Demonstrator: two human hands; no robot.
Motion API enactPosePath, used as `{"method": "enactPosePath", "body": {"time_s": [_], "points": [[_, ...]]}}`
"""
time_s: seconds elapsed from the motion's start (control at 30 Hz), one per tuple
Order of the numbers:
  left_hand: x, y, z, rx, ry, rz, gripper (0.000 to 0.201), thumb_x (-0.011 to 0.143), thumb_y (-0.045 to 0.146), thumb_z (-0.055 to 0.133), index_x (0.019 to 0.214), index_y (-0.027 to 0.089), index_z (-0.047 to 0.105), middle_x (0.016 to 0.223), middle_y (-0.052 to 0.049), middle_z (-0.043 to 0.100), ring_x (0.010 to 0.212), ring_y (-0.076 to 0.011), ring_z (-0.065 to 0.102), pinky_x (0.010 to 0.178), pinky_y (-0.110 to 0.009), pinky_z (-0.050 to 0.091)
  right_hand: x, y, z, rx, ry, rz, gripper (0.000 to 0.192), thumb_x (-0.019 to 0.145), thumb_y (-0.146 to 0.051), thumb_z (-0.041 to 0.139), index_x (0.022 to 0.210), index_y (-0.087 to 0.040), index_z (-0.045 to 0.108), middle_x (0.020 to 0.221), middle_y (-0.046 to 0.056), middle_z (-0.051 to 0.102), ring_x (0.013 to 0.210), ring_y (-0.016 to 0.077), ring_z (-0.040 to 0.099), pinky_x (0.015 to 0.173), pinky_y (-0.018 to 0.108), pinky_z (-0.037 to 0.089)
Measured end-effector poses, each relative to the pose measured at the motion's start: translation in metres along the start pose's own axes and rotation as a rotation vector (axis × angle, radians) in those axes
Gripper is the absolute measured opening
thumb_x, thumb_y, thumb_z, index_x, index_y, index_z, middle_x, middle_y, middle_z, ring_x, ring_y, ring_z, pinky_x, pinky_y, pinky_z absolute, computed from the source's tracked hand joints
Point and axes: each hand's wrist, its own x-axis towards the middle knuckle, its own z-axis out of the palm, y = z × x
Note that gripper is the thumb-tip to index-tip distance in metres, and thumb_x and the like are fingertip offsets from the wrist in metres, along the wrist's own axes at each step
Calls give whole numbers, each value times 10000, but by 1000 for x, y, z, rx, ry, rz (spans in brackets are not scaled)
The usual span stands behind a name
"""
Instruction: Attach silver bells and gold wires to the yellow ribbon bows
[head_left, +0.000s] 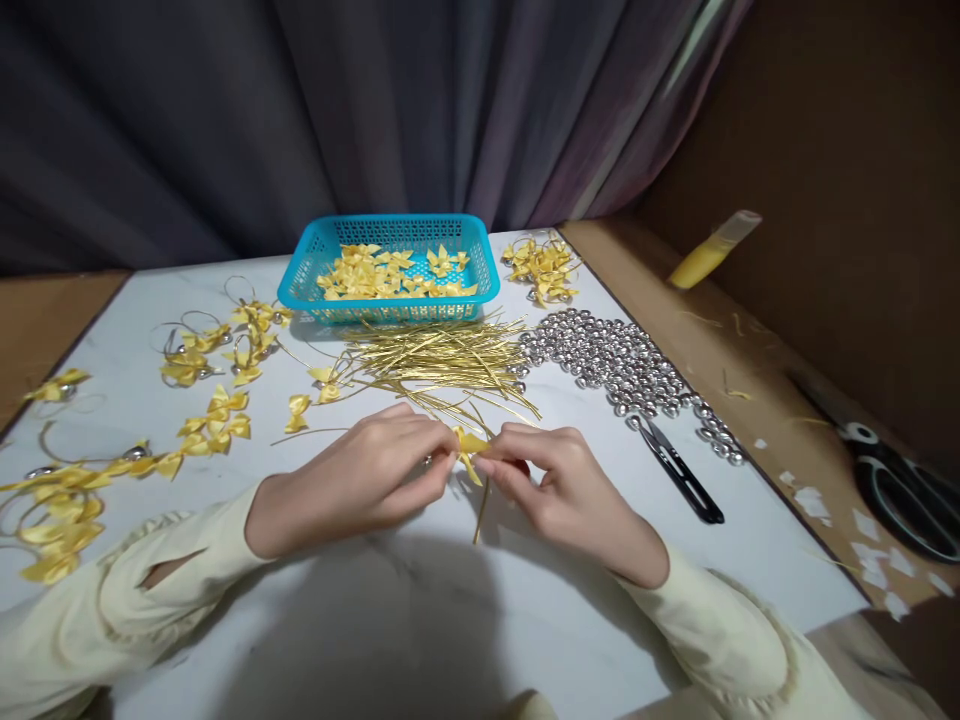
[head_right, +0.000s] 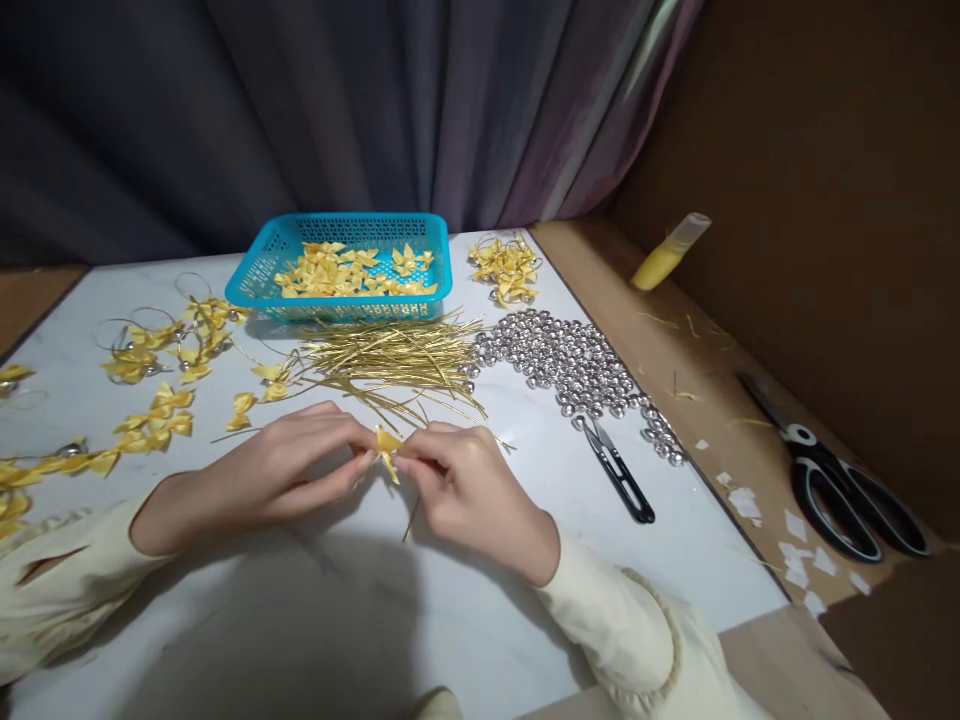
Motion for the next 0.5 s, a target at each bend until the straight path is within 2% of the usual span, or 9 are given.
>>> {"method": "enactPosePath", "body": {"time_s": [0.13,0.23,0.37,0.5], "points": [[1,1,0,-64,-34,-114,128,855,169,438,843,162,564,729,9,611,674,-118,551,644,-215,387,3,2,-7,-4,-121,72,107,833,-253,572,777,-163,587,691,1,609,633,114,518,606,230,385],[2,3,0,-69,-43,-144,148,857,181,416,832,160,561,728,3,615,662,-120,556,631,-218,391,3,1,-6,-47,-70,41,201,800,-353,615,769,-169,543,726,5,585,703,132,516,651,245,390],[3,6,0,3,-80,-81,214,873,195,366,793,140,557,685,-23,599,631,-135,541,618,-242,399,3,-1,-1,-25,-80,46,245,863,-393,515,755,-174,500,725,8,555,688,129,502,634,246,387],[1,7,1,104,-56,12,248,887,168,338,754,143,546,658,-23,575,617,-134,508,645,-259,394,4,1,1,78,-85,105,325,941,-415,311,784,-180,470,716,8,531,653,123,492,606,245,381]]}}
